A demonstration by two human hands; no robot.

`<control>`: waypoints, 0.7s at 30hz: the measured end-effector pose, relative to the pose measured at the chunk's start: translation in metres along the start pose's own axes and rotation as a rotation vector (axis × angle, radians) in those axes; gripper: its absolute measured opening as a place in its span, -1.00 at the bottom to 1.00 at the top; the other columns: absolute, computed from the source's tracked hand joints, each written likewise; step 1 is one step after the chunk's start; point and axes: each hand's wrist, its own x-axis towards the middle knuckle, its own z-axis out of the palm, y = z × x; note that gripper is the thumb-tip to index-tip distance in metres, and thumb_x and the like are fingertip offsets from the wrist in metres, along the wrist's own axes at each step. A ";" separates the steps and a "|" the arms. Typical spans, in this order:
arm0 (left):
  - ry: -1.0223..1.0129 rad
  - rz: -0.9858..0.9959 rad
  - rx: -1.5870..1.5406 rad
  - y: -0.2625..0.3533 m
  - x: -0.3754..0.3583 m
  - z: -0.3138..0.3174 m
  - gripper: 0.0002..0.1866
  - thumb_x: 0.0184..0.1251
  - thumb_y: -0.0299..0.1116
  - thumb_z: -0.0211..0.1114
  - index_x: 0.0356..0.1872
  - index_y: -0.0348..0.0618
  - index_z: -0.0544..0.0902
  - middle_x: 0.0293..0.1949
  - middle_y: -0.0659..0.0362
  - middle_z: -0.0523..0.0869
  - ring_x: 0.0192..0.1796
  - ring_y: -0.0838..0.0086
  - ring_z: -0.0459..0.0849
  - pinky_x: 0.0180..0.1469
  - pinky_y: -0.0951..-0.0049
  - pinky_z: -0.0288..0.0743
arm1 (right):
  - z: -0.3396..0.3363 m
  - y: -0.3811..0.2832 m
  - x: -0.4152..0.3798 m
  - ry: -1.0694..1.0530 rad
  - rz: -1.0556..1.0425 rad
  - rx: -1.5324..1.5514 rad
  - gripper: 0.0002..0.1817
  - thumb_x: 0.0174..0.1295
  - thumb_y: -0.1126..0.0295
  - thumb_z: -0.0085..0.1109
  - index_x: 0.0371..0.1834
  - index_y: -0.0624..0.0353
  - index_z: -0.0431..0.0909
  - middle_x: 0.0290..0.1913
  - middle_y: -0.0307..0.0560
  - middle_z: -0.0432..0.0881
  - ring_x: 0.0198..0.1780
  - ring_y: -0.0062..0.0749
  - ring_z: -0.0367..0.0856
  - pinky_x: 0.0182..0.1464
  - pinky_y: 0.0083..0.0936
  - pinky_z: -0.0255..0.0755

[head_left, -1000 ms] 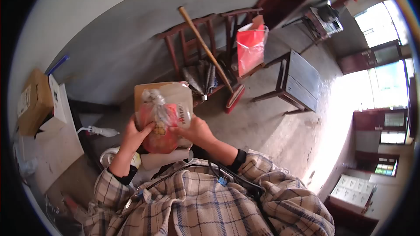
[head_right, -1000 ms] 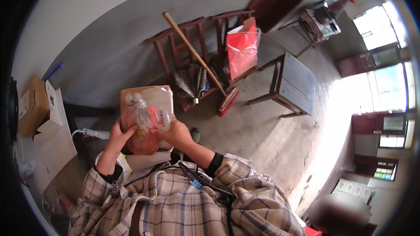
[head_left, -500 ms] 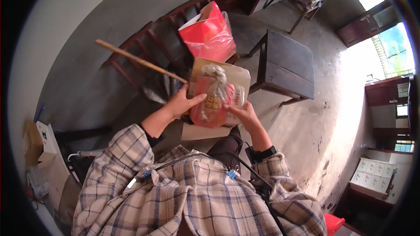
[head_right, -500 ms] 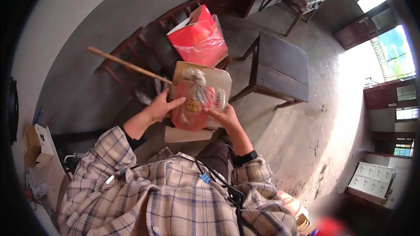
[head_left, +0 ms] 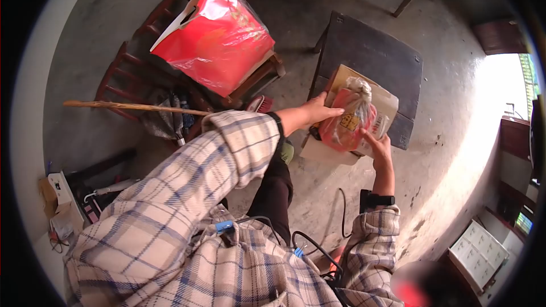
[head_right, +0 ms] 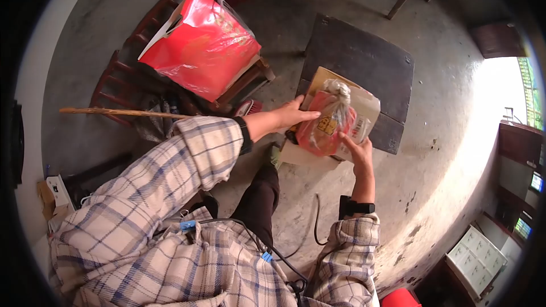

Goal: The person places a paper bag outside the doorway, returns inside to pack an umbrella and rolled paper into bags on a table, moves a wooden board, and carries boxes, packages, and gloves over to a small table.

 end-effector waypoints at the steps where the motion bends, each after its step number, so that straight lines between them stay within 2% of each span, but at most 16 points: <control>1: 0.036 -0.050 0.137 -0.003 0.019 0.005 0.01 0.03 0.13 0.33 0.36 -0.34 0.08 0.28 -0.16 0.30 0.35 0.18 0.27 0.33 0.35 0.16 | -0.006 0.001 0.012 0.047 -0.010 0.016 -0.50 -0.01 0.28 0.42 -0.01 0.24 0.52 -0.19 -0.16 0.64 -0.21 -0.52 0.60 -0.13 -0.53 0.47; 3: 0.033 -0.060 0.182 -0.004 0.036 0.009 0.09 -0.02 0.19 0.32 0.39 -0.33 0.00 0.32 -0.19 0.23 0.39 0.13 0.20 0.37 0.33 0.10 | -0.009 0.019 0.035 0.104 -0.088 0.024 -0.46 -0.02 0.27 0.43 0.03 0.24 0.48 -0.15 -0.16 0.63 -0.17 -0.50 0.59 -0.08 -0.52 0.45; 5: 0.130 0.018 0.437 -0.008 0.043 0.010 0.08 0.01 0.18 0.30 0.39 -0.31 -0.03 0.34 -0.20 0.19 0.41 0.13 0.15 0.39 0.33 0.06 | -0.011 0.033 0.055 0.148 -0.164 0.029 -0.41 -0.02 0.26 0.43 0.08 0.23 0.45 -0.12 -0.16 0.61 -0.13 -0.49 0.58 -0.04 -0.50 0.44; 6: 0.177 0.095 0.396 -0.016 0.040 0.006 0.03 0.05 0.11 0.31 0.39 -0.28 -0.02 0.33 -0.23 0.19 0.39 0.12 0.18 0.37 0.29 0.09 | -0.015 0.037 0.062 0.147 -0.079 0.041 -0.39 -0.02 0.25 0.43 0.10 0.22 0.42 -0.09 -0.16 0.60 -0.09 -0.48 0.56 0.00 -0.49 0.42; 7: 0.187 0.085 0.389 -0.024 0.031 0.000 0.03 0.05 0.11 0.31 0.39 -0.28 -0.02 0.33 -0.23 0.19 0.39 0.12 0.18 0.37 0.29 0.09 | -0.017 0.040 0.066 0.147 0.006 0.054 -0.37 -0.01 0.25 0.43 0.13 0.22 0.40 -0.06 -0.16 0.59 -0.05 -0.47 0.55 0.03 -0.48 0.40; 9: 0.234 0.116 0.213 -0.046 0.008 -0.020 -0.09 0.13 -0.03 0.31 0.37 -0.29 0.04 0.31 -0.22 0.23 0.32 0.15 0.32 0.29 0.27 0.25 | -0.021 0.046 0.068 0.092 -0.010 0.043 -0.34 0.00 0.22 0.42 0.15 0.22 0.37 0.02 -0.11 0.54 -0.04 -0.48 0.54 0.01 -0.50 0.41; 10: 0.223 0.030 0.150 -0.067 -0.006 -0.033 -0.16 0.15 -0.09 0.31 0.34 -0.31 0.10 0.26 -0.21 0.30 0.25 0.17 0.41 0.22 0.29 0.33 | -0.022 0.049 0.066 0.107 -0.075 0.075 -0.32 0.02 0.21 0.41 0.17 0.24 0.34 0.06 -0.09 0.51 0.00 -0.45 0.52 0.03 -0.51 0.39; 11: 0.213 -0.053 0.083 -0.088 -0.026 -0.046 -0.22 0.17 -0.16 0.31 0.30 -0.32 0.15 0.21 -0.19 0.38 0.17 0.20 0.50 0.15 0.31 0.41 | -0.023 0.052 0.063 0.119 -0.141 0.106 -0.30 0.03 0.20 0.39 0.19 0.25 0.30 0.10 -0.07 0.48 0.04 -0.43 0.51 0.06 -0.52 0.38; 13: 0.266 -0.108 0.118 -0.112 -0.089 -0.076 -0.35 0.19 -0.20 0.30 0.21 -0.35 0.27 0.03 -0.11 0.57 0.02 0.27 0.60 0.03 0.35 0.49 | -0.032 0.057 0.059 0.239 0.045 0.193 -0.18 0.02 -0.01 0.36 0.26 0.21 0.23 0.19 -0.04 0.39 0.18 -0.29 0.39 0.16 -0.31 0.29; 15: 0.329 -0.173 0.167 -0.165 -0.151 -0.108 -0.34 0.11 -0.10 0.30 0.15 -0.33 0.36 -0.07 -0.10 0.62 -0.05 0.23 0.64 0.02 0.33 0.49 | -0.040 0.060 0.043 0.469 0.192 0.189 -0.07 -0.05 -0.22 0.29 0.29 0.13 0.20 0.26 -0.12 0.32 0.31 -0.18 0.22 0.19 -0.08 0.18; 16: 0.383 -0.209 0.210 -0.182 -0.188 -0.123 -0.37 0.10 -0.12 0.30 0.12 -0.34 0.39 -0.12 -0.08 0.64 -0.08 0.25 0.65 -0.01 0.33 0.50 | -0.042 0.063 0.033 0.485 0.191 0.143 0.00 -0.12 -0.34 0.24 0.33 0.02 0.17 0.33 -0.21 0.24 0.35 -0.15 0.12 0.16 0.02 0.14; 17: 0.450 -0.256 0.250 -0.196 -0.222 -0.135 -0.40 0.10 -0.13 0.30 0.08 -0.34 0.42 -0.16 -0.05 0.66 -0.11 0.26 0.66 -0.04 0.33 0.51 | -0.053 0.066 0.022 0.444 0.185 0.119 -0.03 -0.09 -0.31 0.24 0.34 -0.03 0.16 0.35 -0.26 0.22 0.36 -0.17 0.12 0.17 -0.05 0.14; 18: 0.474 -0.301 0.232 -0.209 -0.254 -0.142 -0.41 0.14 -0.15 0.29 0.10 -0.34 0.39 -0.16 -0.03 0.67 -0.11 0.27 0.65 -0.04 0.33 0.51 | -0.064 0.075 0.008 0.344 0.165 0.106 -0.02 0.00 -0.27 0.18 0.43 -0.05 0.03 0.43 -0.21 0.11 0.45 -0.13 -0.05 0.28 -0.06 0.02; 19: 0.521 -0.355 0.204 -0.227 -0.291 -0.150 -0.42 0.17 -0.17 0.29 0.12 -0.33 0.36 -0.16 -0.02 0.67 -0.11 0.29 0.65 -0.04 0.32 0.51 | -0.079 0.097 -0.011 0.242 0.020 0.084 -0.10 0.07 -0.25 0.12 0.42 -0.07 0.08 0.44 -0.22 0.07 0.46 -0.16 -0.07 0.36 -0.13 -0.07; 20: 0.604 -0.366 0.120 -0.245 -0.329 -0.153 -0.43 0.18 -0.16 0.27 0.11 -0.33 0.36 -0.16 -0.03 0.66 -0.12 0.28 0.64 -0.06 0.33 0.51 | -0.039 0.048 -0.055 0.115 0.025 0.032 -0.18 0.17 -0.16 0.05 0.44 -0.08 0.03 0.46 -0.22 0.03 0.47 -0.21 -0.11 0.42 -0.13 -0.20; 21: 0.673 -0.371 0.076 -0.274 -0.364 -0.155 -0.42 0.19 -0.15 0.26 0.12 -0.33 0.35 -0.15 -0.06 0.65 -0.09 0.25 0.63 -0.04 0.32 0.50 | -0.019 0.041 -0.073 0.178 -0.008 -0.110 -0.27 0.22 -0.20 -0.16 0.42 -0.16 0.10 0.45 -0.11 0.01 0.39 -0.19 0.05 0.40 -0.16 -0.10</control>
